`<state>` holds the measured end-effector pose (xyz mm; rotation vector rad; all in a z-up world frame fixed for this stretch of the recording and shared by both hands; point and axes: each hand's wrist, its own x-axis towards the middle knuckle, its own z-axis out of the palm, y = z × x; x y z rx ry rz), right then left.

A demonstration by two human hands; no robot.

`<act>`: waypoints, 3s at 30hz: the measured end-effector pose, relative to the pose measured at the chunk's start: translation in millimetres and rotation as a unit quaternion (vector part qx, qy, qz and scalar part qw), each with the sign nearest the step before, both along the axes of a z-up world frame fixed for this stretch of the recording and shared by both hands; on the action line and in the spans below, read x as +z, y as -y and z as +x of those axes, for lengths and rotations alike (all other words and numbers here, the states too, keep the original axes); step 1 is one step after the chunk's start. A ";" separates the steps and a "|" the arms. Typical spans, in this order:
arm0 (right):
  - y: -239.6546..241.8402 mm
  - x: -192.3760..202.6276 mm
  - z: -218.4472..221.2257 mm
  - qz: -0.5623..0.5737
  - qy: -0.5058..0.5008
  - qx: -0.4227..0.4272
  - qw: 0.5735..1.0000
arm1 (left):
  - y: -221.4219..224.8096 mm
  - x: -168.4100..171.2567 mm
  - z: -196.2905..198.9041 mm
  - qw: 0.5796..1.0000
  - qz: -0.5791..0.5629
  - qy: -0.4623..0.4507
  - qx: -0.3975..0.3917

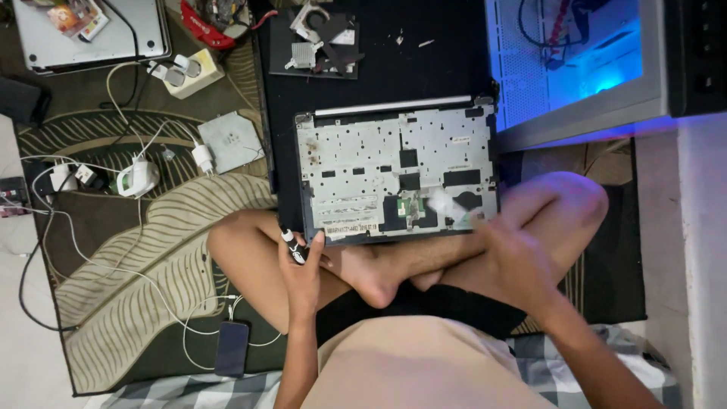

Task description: Disassembling a laptop by unscrewing internal components, removing the battery, and cleaning the motherboard with a brush.

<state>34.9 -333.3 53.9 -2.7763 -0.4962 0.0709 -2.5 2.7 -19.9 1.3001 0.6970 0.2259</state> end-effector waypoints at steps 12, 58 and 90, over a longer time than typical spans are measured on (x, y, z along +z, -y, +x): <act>-7.0 -37.6 -54.7 0.077 -0.091 0.012 0.993 | -0.9 15.8 0.5 0.999 0.000 -0.028 -0.035; -84.5 -44.7 -38.0 0.783 -0.266 -0.184 0.531 | 109.0 69.9 29.8 0.951 -0.008 0.212 -0.226; 3.7 -63.4 188.5 0.443 0.164 -0.021 0.881 | 20.9 68.8 91.9 0.850 0.448 0.126 -0.249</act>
